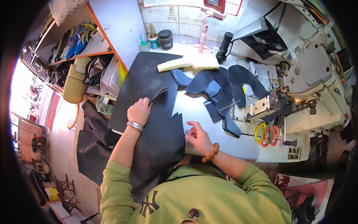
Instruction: The person cuts a large piece of black fabric using shears, following a marked outline. They then use a small rectangular template to cut additional smaller pieces from the same fabric. The cut pieces are placed on the worktable.
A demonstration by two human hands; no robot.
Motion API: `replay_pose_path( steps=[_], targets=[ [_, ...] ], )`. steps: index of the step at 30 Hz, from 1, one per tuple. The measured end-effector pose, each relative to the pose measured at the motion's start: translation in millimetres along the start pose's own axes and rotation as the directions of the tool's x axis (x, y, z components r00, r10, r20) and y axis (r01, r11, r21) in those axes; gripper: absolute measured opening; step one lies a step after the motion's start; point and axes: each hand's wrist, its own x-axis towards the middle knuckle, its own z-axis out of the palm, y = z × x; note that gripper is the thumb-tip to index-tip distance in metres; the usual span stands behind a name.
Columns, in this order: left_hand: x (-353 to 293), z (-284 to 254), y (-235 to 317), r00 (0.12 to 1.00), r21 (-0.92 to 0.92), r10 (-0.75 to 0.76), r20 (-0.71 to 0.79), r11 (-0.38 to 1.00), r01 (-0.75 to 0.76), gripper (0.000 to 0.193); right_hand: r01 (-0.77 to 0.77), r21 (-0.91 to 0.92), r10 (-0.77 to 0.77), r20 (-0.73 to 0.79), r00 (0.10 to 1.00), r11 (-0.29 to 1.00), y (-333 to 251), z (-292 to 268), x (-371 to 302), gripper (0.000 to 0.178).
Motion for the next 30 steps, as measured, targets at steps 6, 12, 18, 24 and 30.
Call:
replay_pose_path(
  steps=[6,12,18,24,30],
  targets=[
    [3,-10,8,0.935,0.245,0.295,-0.198,0.938,-0.244,0.027,0.251,-0.957,-0.600,0.118,0.791,0.142,-21,-64,12,0.044],
    [-16,-19,21,0.995,-0.140,-0.001,0.103,0.990,0.015,0.022,0.275,-0.953,-0.563,0.297,0.771,-0.126,-20,-100,24,0.015],
    [-66,-40,35,0.993,-0.251,-0.066,0.093,0.964,0.088,0.058,0.370,-0.913,-0.743,0.128,0.657,0.170,-60,-79,23,0.014],
    [-73,-31,34,0.976,-0.353,-0.186,0.117,0.910,0.216,0.064,0.688,-0.687,-0.917,0.080,0.390,0.232,-88,8,63,0.023],
    [-74,-29,24,0.841,-0.712,-0.541,0.005,0.588,0.383,0.087,0.775,-0.621,-0.850,0.342,0.401,0.116,-59,66,110,0.015]
  ],
)
